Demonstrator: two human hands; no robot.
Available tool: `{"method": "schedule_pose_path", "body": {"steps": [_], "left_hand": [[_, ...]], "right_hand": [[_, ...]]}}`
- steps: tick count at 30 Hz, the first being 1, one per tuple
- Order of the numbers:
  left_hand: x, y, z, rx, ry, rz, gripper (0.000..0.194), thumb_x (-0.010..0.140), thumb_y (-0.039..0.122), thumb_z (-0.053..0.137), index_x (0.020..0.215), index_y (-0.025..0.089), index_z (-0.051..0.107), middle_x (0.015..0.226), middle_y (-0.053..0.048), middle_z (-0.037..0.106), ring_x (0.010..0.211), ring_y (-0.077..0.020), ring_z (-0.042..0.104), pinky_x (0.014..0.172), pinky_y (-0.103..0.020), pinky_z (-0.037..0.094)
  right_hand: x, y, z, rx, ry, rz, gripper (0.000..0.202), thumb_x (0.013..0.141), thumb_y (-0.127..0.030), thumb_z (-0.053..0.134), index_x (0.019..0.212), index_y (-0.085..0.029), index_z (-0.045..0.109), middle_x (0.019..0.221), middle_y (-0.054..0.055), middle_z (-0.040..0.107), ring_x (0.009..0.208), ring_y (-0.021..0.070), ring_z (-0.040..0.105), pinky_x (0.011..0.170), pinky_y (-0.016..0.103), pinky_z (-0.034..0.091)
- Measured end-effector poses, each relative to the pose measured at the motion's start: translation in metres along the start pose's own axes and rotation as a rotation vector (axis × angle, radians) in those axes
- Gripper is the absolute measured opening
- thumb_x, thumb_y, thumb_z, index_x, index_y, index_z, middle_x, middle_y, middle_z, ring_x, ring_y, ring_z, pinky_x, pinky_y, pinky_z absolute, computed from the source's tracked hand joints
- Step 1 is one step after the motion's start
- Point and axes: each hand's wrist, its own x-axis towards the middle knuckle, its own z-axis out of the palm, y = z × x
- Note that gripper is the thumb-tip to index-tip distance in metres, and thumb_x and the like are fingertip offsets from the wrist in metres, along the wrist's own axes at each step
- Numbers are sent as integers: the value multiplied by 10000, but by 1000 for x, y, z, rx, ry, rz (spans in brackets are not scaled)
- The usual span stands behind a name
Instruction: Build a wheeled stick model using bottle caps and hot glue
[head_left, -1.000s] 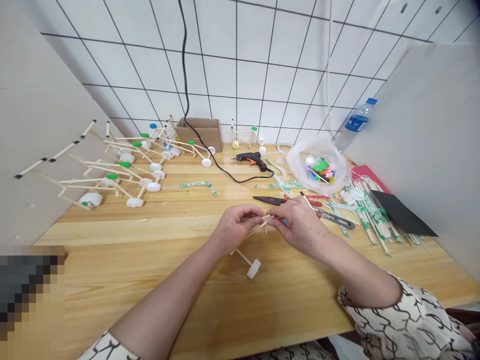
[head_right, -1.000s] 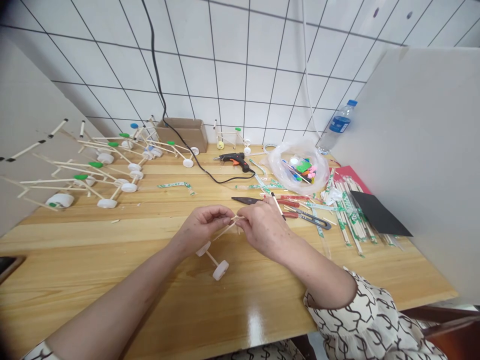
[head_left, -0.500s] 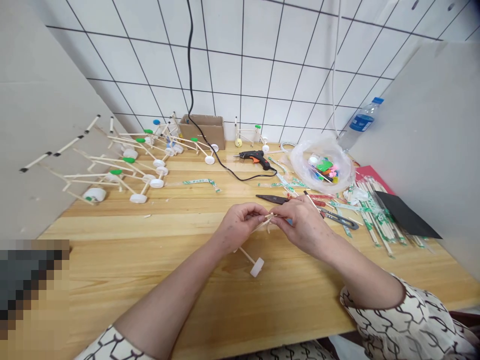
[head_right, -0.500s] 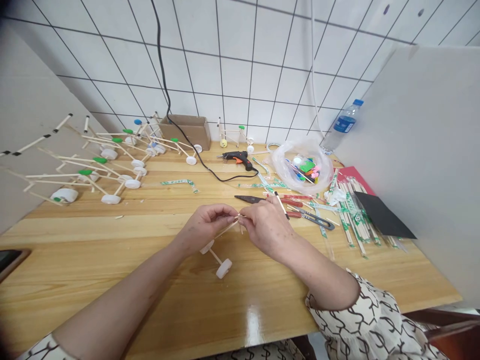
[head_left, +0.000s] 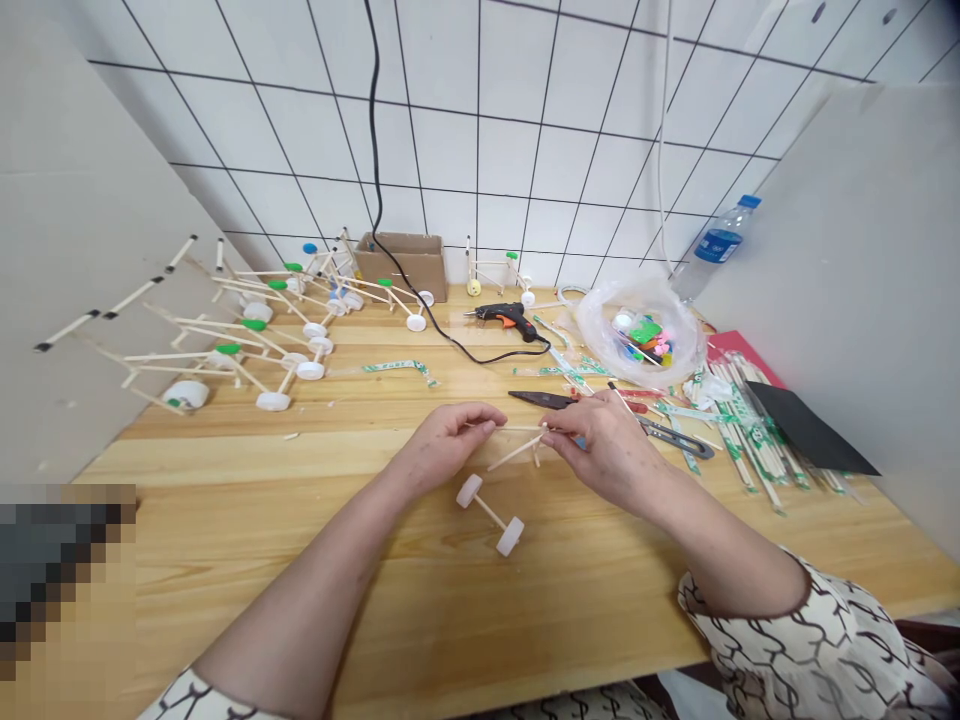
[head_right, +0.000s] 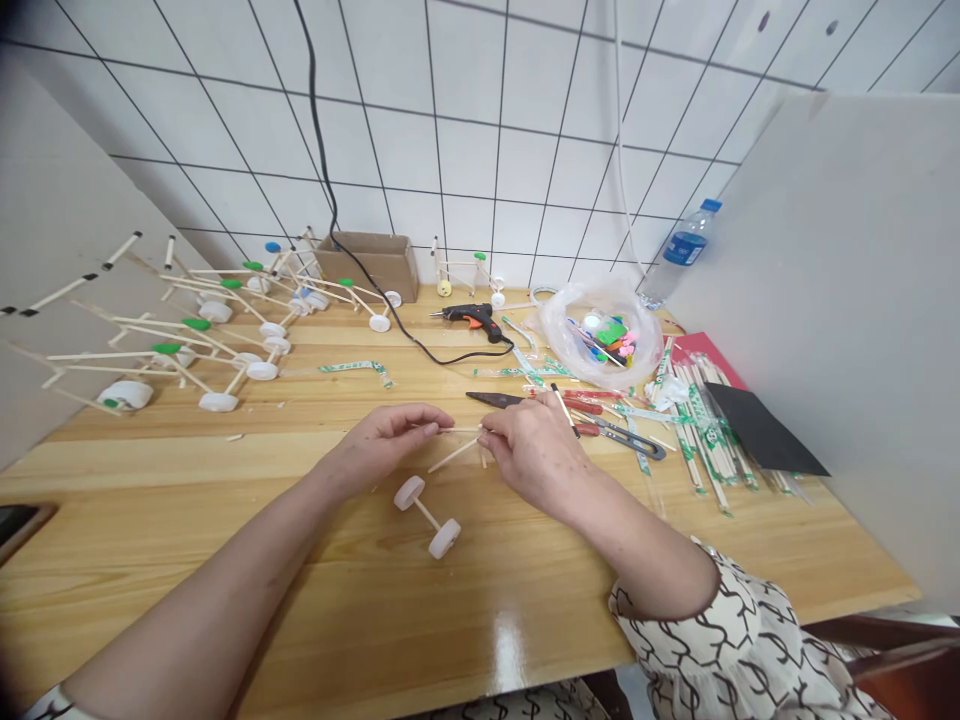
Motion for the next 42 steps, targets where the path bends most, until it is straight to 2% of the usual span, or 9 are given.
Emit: {"method": "schedule_pose_path", "body": {"steps": [3, 6, 10, 15, 19, 23, 29, 35, 42], "left_hand": [[-1, -5, -5, 95, 69, 7, 297, 758, 369, 543, 898, 137, 664, 919, -74, 679, 847, -203, 595, 745, -287, 447], [-5, -5, -12, 290, 101, -9, 316, 757, 429, 523, 784, 140, 649, 734, -34, 651, 666, -167, 560, 601, -249, 419], [-17, 8, -15, 470, -111, -68, 317, 673, 469, 589, 677, 155, 630, 578, 8, 574, 530, -132, 478, 477, -218, 316], [-26, 14, -12, 624, -255, -52, 108, 636, 267, 566, 659, 188, 635, 578, 19, 572, 547, -141, 493, 492, -220, 296], [-26, 7, -27, 778, -190, -42, 129, 624, 165, 504, 616, 199, 628, 598, -2, 599, 583, -164, 533, 527, -235, 308], [-25, 13, -39, 889, -3, -18, 111, 631, 187, 531, 631, 211, 639, 758, -33, 660, 697, -210, 580, 592, -263, 355], [-20, 18, -16, 516, 156, 166, 265, 739, 342, 524, 876, 183, 684, 935, -81, 683, 860, -230, 601, 768, -295, 436], [-14, 0, -2, 254, 124, 28, 268, 722, 331, 572, 900, 189, 713, 998, -75, 699, 947, -256, 602, 841, -313, 425], [-11, -2, 6, -86, 117, -252, 266, 617, 320, 686, 806, 132, 708, 638, -40, 686, 555, -155, 561, 575, -257, 433]], "right_hand": [[0, 1, -1, -12, -15, -4, 231, 833, -204, 512, 624, -180, 608, 571, -4, 607, 623, 126, 511, 720, 276, 274], [-1, 2, -2, -15, -15, -5, 241, 832, -201, 508, 606, -178, 589, 563, -7, 597, 612, 123, 496, 716, 276, 269], [-2, 4, -3, -22, 15, 11, 204, 821, -206, 528, 634, -182, 607, 603, 5, 611, 647, 137, 499, 702, 275, 263], [-2, 4, -4, -18, 6, 26, 199, 818, -212, 531, 643, -185, 621, 613, 9, 606, 673, 141, 505, 693, 269, 253], [0, 4, -4, -15, -15, 28, 205, 811, -200, 533, 622, -181, 610, 590, 2, 595, 648, 133, 498, 691, 268, 249], [1, 7, -3, -9, -10, 16, 216, 812, -204, 533, 606, -178, 592, 580, -4, 594, 625, 127, 483, 688, 268, 246], [-2, 8, 0, -27, 4, -51, 247, 833, -227, 513, 601, -174, 578, 584, -6, 606, 611, 121, 478, 705, 276, 238], [-4, 3, -1, -13, -20, -69, 292, 838, -231, 502, 557, -166, 549, 558, -1, 588, 598, 114, 473, 692, 275, 224], [-2, 1, -3, -34, -48, -55, 253, 835, -223, 498, 598, -164, 560, 599, 3, 607, 636, 122, 499, 713, 283, 216]]}}
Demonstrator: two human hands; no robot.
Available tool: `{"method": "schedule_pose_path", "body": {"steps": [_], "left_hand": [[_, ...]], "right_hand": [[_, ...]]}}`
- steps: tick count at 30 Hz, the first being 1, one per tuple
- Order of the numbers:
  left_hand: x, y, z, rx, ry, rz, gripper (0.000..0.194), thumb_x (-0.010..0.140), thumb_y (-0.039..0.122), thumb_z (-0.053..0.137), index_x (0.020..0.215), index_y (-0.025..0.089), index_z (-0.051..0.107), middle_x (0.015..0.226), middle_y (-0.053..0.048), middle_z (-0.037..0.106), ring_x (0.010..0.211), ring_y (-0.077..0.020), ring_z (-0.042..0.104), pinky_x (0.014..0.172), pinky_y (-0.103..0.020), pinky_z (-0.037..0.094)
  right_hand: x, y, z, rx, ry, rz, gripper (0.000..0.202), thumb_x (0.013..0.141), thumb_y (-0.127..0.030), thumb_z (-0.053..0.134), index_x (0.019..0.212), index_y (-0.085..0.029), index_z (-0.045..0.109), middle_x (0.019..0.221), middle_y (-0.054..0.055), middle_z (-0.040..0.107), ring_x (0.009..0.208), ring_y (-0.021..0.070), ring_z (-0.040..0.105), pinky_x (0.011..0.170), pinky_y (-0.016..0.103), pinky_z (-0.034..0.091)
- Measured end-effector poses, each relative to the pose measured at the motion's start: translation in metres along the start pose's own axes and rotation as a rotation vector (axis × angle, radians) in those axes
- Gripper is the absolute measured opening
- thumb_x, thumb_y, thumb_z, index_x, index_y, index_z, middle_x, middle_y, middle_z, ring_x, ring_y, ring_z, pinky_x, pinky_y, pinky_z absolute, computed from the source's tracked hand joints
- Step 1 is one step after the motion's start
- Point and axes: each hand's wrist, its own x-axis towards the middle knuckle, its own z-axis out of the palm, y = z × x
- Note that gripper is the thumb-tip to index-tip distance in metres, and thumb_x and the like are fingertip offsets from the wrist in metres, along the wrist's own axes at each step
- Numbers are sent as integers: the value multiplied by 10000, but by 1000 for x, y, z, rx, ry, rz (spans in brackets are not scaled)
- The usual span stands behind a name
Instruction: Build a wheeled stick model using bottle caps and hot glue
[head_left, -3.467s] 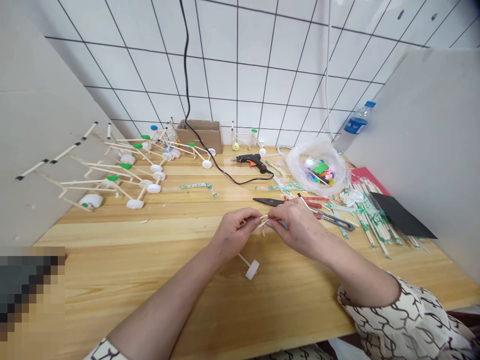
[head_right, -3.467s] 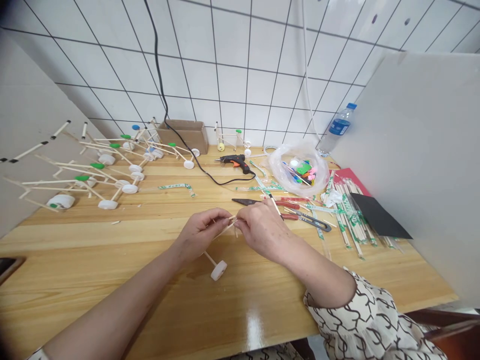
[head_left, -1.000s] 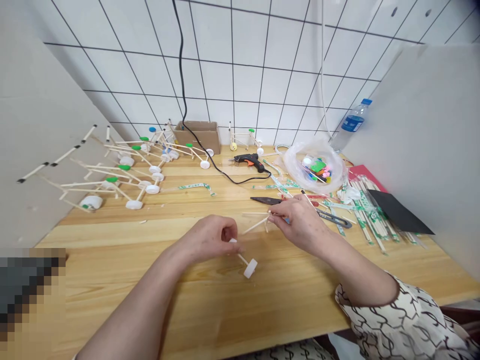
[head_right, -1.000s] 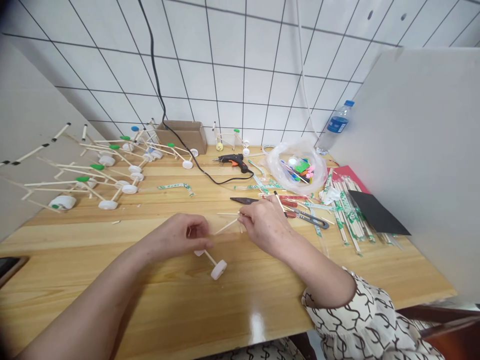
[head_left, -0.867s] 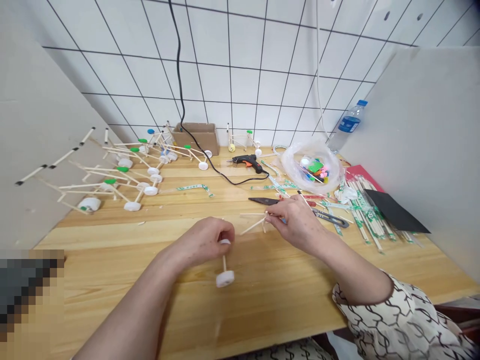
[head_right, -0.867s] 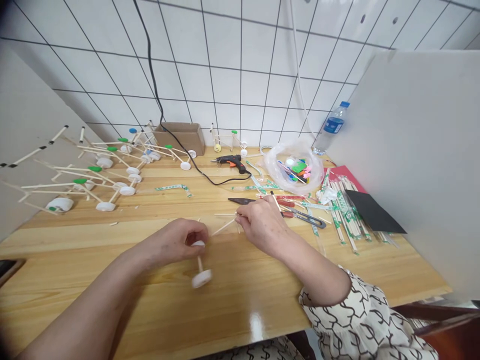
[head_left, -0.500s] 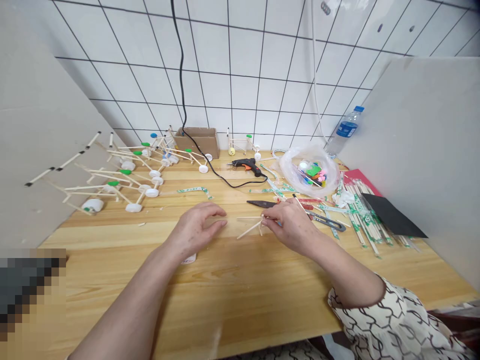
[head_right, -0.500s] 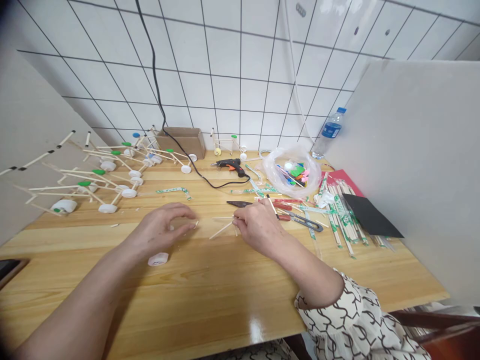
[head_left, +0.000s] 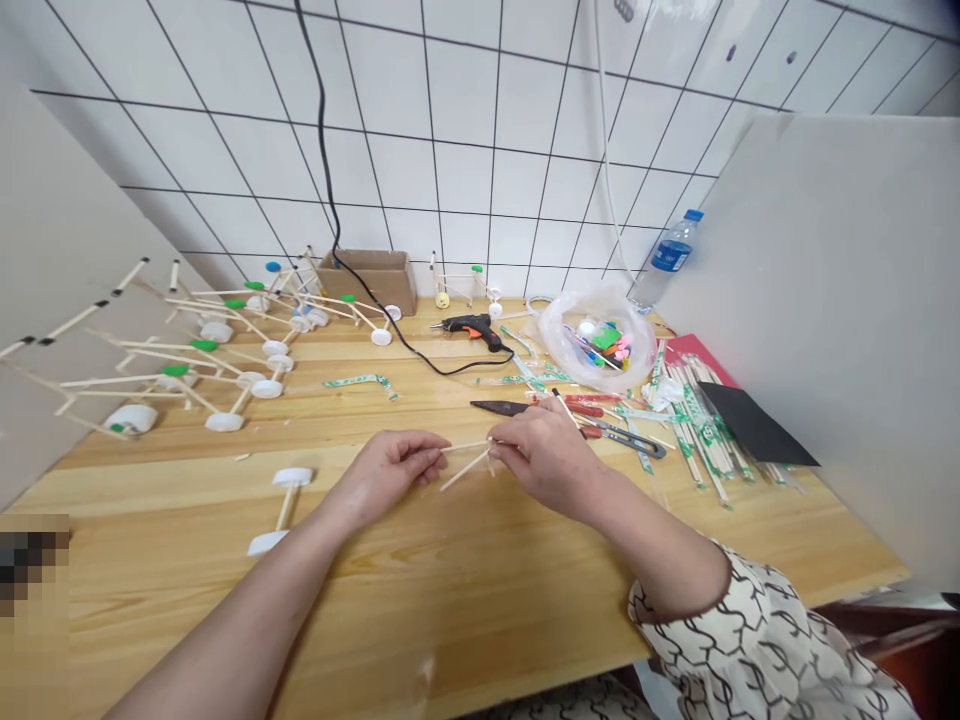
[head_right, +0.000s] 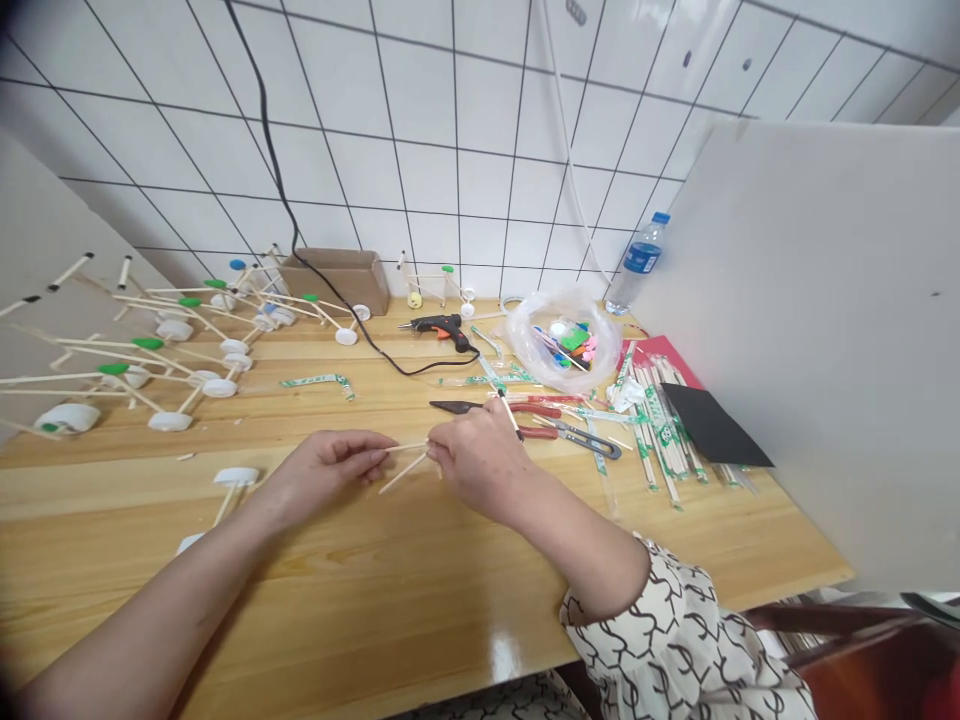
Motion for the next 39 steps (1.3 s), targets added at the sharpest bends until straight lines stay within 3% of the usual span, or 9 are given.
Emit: {"method": "schedule_pose_path", "body": {"steps": [3, 7, 11, 19, 39], "left_hand": [[-1, 1, 7, -229, 29, -57, 326, 609, 317, 716, 857, 106, 691, 722, -72, 706, 634, -158, 600, 665, -267, 466], [-7, 4, 22, -573, 64, -71, 350, 707, 335, 660, 946, 80, 640, 848, -122, 705, 844, -211, 638, 813, -317, 472], [-11, 9, 32, -745, 84, -108, 244, 846, 288, 502, 902, 83, 622, 858, -113, 695, 820, -182, 648, 859, -322, 472], [-6, 9, 33, -848, 77, -209, 418, 923, 384, 323, 890, 93, 621, 882, -122, 685, 802, -171, 654, 793, -298, 507], [-8, 5, 36, -797, 75, -126, 409, 872, 452, 388, 927, 121, 622, 922, -113, 679, 857, -205, 637, 779, -332, 490]], "right_hand": [[1, 0, 1, -25, 7, 23, 236, 843, -229, 487, 638, -164, 585, 649, 20, 634, 672, 133, 519, 712, 287, 213], [2, -1, 1, -32, 19, 37, 243, 855, -230, 473, 660, -160, 600, 655, 30, 640, 672, 135, 527, 703, 284, 212], [1, -6, -1, 2, 20, 20, 254, 855, -210, 467, 637, -157, 586, 648, 23, 644, 660, 134, 527, 704, 286, 212], [-7, -16, 9, 66, 74, -64, 222, 849, -176, 454, 694, -165, 612, 659, 22, 646, 655, 135, 516, 704, 299, 222], [-8, -22, 19, 7, 136, -44, 207, 835, -162, 452, 673, -152, 581, 649, 28, 652, 634, 137, 486, 714, 324, 208]]}}
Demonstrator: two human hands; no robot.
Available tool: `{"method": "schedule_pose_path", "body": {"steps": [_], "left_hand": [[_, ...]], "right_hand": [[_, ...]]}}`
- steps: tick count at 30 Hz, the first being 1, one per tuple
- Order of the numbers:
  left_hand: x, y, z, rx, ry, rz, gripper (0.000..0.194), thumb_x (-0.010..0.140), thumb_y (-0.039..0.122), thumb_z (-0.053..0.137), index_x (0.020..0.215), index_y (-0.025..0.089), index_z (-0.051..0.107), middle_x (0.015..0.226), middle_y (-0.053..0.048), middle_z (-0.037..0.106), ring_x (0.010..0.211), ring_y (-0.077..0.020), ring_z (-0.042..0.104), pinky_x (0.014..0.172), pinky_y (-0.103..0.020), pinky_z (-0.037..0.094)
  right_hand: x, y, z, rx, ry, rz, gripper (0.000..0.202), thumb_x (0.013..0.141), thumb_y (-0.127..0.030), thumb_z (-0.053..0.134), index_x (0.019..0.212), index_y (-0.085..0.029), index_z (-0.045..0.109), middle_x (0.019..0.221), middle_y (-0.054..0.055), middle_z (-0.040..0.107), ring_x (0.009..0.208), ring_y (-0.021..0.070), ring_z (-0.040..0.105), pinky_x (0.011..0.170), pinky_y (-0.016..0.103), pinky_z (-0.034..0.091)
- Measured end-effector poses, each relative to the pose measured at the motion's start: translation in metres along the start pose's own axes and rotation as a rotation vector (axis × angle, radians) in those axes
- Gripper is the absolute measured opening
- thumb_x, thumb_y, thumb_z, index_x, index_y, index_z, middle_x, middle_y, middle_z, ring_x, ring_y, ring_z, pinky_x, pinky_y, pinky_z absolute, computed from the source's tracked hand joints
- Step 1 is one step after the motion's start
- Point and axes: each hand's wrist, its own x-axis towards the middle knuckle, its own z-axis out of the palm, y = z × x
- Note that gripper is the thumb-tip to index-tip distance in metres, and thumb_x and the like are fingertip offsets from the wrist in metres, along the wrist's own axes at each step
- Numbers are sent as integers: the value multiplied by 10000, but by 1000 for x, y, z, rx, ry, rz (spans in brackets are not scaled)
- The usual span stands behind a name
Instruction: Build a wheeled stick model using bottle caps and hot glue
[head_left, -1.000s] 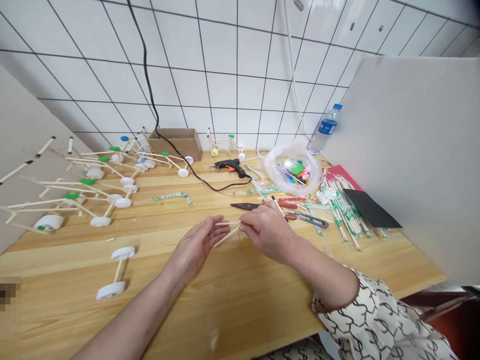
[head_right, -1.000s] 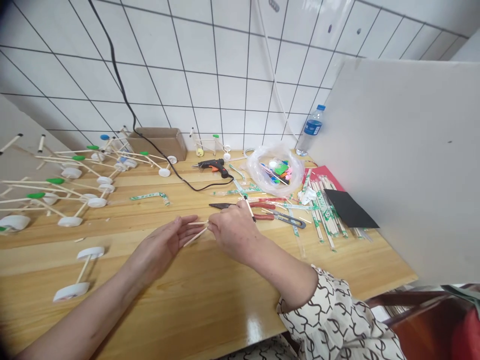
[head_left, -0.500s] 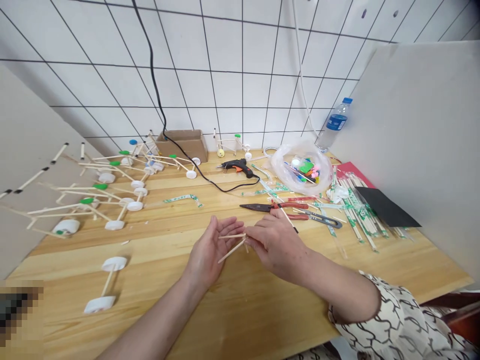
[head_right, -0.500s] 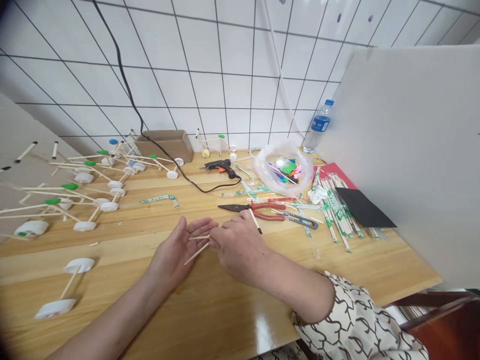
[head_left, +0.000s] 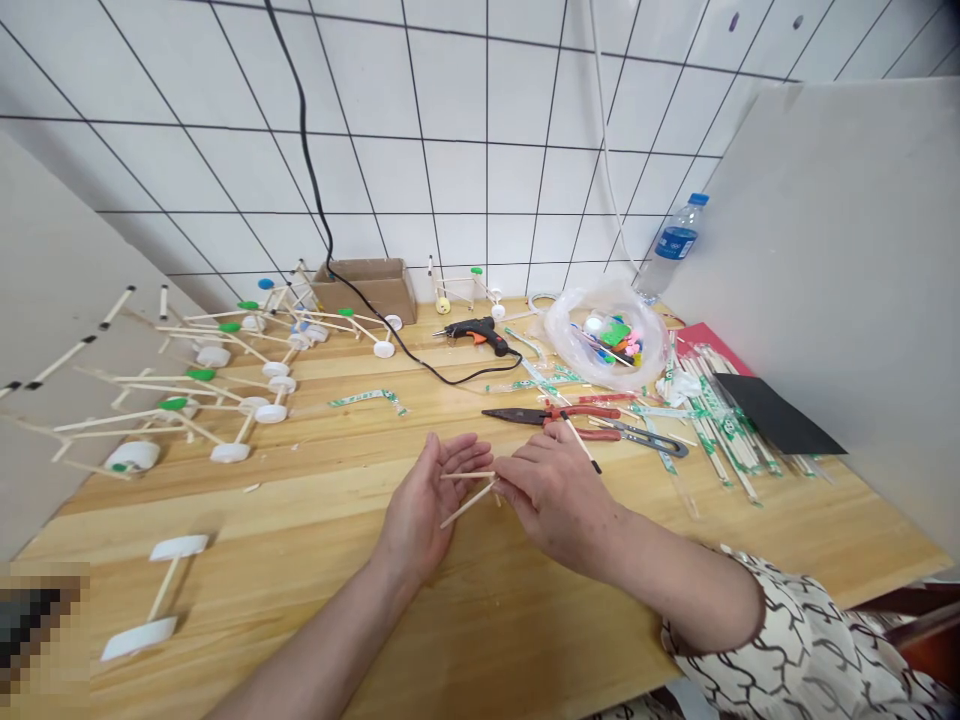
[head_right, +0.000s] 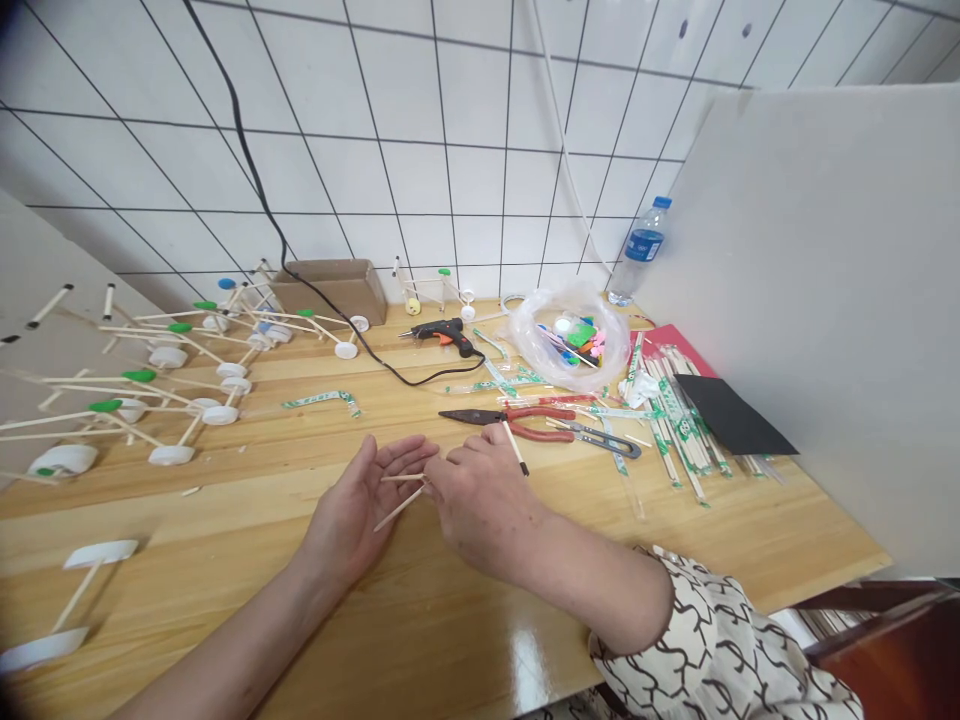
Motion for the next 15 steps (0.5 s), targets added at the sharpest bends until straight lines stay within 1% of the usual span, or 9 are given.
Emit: {"method": "schedule_pose_path", "body": {"steps": [5, 8, 10, 12, 13, 15], "left_hand": [[3, -5, -4, 87, -34, 29, 436, 806, 502, 487, 914, 104, 630, 891, -108, 674, 806, -204, 634, 778, -351, 483], [5, -6, -9, 301, -30, 119, 488, 788, 531, 497, 974, 98, 624, 943, -124, 664, 871, -233, 621, 830, -394, 461], [3, -5, -12, 524, 1, 241, 460, 807, 514, 479, 1011, 128, 624, 1025, -121, 648, 977, -250, 585, 903, -409, 419], [-1, -1, -13, 707, 33, 428, 371, 818, 458, 496, 1019, 179, 633, 1087, -94, 629, 1063, -247, 538, 968, -393, 370], [-3, 0, -12, 762, 32, 527, 322, 811, 423, 521, 1013, 202, 640, 1100, -80, 625, 1085, -243, 523, 985, -378, 356], [-8, 3, -10, 810, -17, 680, 251, 772, 352, 590, 979, 227, 658, 1086, -66, 633, 1077, -241, 528, 981, -351, 364]], "right_hand": [[1, 2, -4, -3, -17, 12, 218, 837, -174, 454, 668, -151, 589, 642, 29, 646, 634, 138, 480, 709, 317, 213], [1, 3, -6, -16, -34, 29, 225, 842, -185, 450, 674, -155, 596, 639, 29, 642, 638, 141, 478, 706, 315, 215], [1, 4, -7, -22, -48, 36, 228, 845, -188, 449, 673, -157, 597, 642, 30, 644, 644, 142, 480, 708, 316, 216], [1, 4, -8, -20, -52, 37, 230, 846, -191, 452, 668, -161, 594, 642, 28, 643, 644, 141, 480, 707, 316, 216], [1, 5, -8, -20, -49, 39, 228, 846, -194, 454, 668, -162, 594, 642, 28, 642, 644, 142, 479, 704, 315, 215], [1, 5, -7, -26, -41, 40, 223, 842, -193, 459, 667, -165, 595, 637, 29, 637, 639, 144, 477, 697, 315, 214]]}}
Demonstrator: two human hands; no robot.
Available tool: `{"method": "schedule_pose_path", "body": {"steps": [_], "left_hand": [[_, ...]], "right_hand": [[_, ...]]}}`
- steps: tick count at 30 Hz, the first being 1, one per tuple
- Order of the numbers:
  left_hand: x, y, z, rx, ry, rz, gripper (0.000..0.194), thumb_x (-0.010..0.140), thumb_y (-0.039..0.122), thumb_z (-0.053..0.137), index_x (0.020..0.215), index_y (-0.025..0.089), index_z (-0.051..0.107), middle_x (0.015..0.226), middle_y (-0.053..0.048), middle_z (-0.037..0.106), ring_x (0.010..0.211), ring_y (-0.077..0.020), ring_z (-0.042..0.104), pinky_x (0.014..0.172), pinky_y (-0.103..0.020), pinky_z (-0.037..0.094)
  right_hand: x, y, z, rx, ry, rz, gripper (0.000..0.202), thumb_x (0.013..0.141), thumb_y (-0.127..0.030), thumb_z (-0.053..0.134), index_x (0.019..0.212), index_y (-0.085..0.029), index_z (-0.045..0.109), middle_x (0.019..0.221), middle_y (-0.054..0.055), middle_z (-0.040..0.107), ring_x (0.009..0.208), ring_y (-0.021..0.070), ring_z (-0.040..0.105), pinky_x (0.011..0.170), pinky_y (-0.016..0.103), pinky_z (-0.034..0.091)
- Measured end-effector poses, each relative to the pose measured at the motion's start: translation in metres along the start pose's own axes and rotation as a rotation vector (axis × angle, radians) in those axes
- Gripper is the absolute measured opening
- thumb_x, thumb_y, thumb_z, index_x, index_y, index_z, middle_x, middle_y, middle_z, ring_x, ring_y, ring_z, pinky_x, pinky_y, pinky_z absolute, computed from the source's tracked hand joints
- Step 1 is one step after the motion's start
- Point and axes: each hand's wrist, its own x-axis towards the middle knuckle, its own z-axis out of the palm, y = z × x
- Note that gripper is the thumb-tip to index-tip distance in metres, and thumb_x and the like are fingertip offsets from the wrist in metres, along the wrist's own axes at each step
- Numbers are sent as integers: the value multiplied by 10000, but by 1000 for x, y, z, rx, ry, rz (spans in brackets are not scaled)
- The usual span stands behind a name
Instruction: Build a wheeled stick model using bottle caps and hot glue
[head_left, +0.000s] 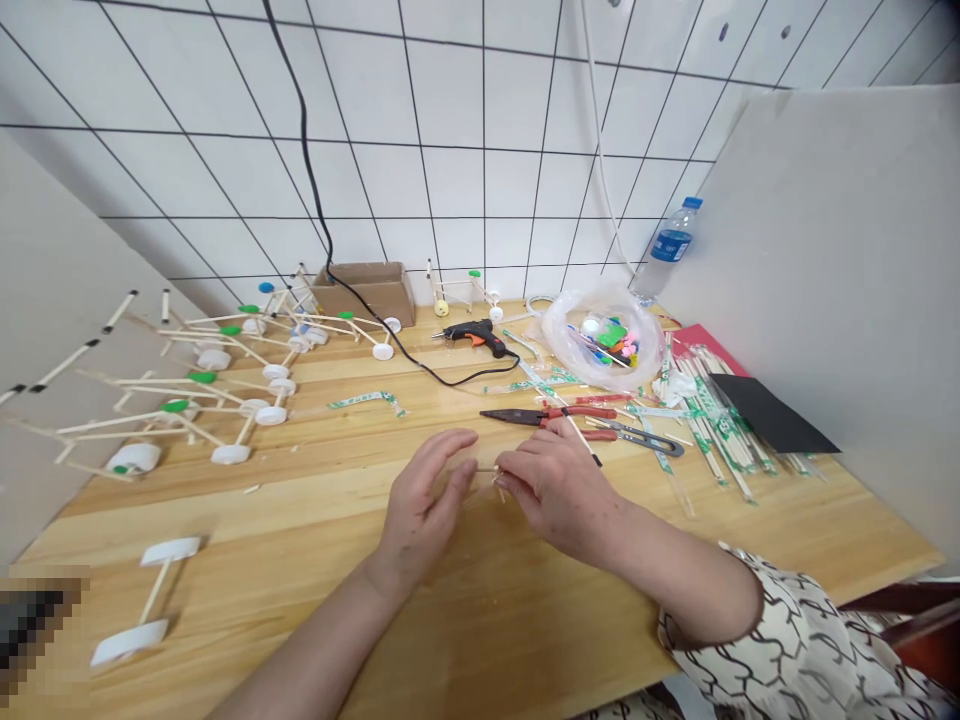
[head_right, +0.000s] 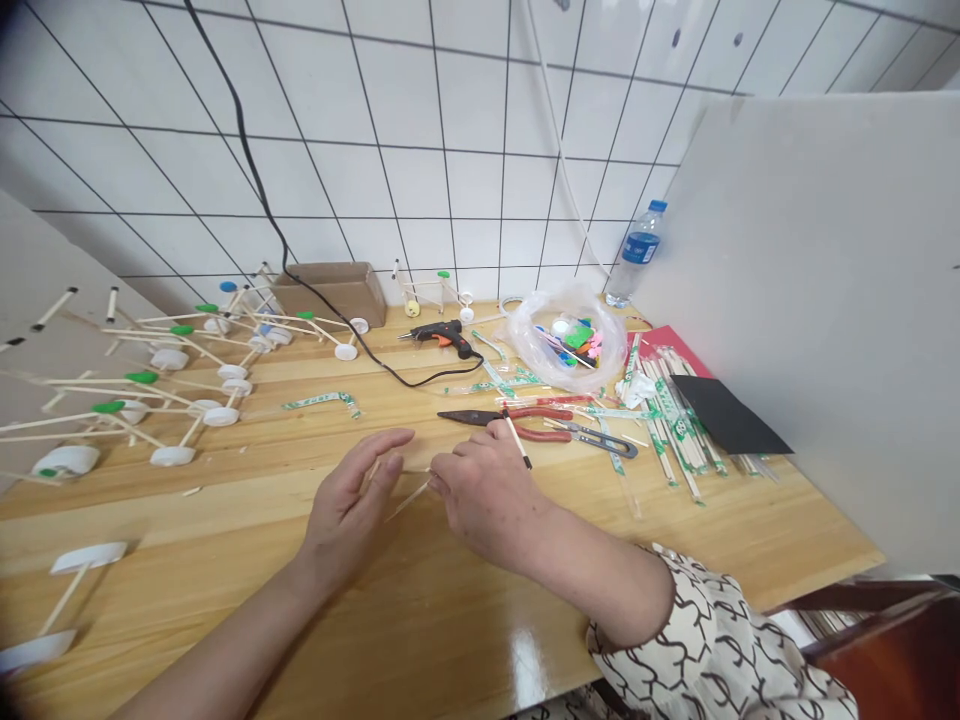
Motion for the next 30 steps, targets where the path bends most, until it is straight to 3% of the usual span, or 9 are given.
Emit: {"method": "schedule_pose_path", "body": {"steps": [3, 7, 10, 19, 30], "left_hand": [[-2, 7, 0, -1, -81, 104, 185, 722, 273, 648, 898, 227, 680, 1012, -68, 663, 995, -241, 573, 924, -338, 412], [-2, 8, 1, 18, -205, 144, 137, 763, 234, 609, 886, 216, 665, 930, -67, 671, 907, -220, 599, 844, -321, 452], [-2, 6, 0, 50, -234, 149, 142, 783, 228, 589, 908, 205, 652, 930, -67, 670, 903, -210, 603, 835, -307, 453], [-4, 5, 1, 51, -200, 127, 127, 761, 242, 610, 869, 206, 666, 914, -65, 688, 881, -217, 619, 815, -303, 462], [-6, -3, 4, 164, -131, 283, 142, 772, 194, 593, 905, 170, 640, 883, -50, 696, 819, -168, 641, 761, -264, 501]], "right_hand": [[1, 0, 0, -12, 2, -2, 214, 835, -180, 463, 675, -164, 605, 637, 35, 634, 632, 147, 477, 693, 316, 215], [0, -1, 1, -6, -4, 3, 199, 840, -184, 464, 732, -163, 630, 662, 42, 649, 645, 150, 491, 707, 318, 222], [0, -1, 1, -3, -19, 7, 214, 848, -184, 451, 738, -161, 634, 671, 43, 657, 651, 150, 498, 717, 322, 226], [0, -1, 0, 3, -23, 2, 214, 841, -161, 462, 715, -159, 635, 662, 41, 655, 639, 140, 493, 717, 318, 229], [1, -2, 3, -2, 16, -2, 204, 824, -157, 489, 674, -151, 626, 639, 43, 644, 620, 144, 480, 707, 309, 227]]}}
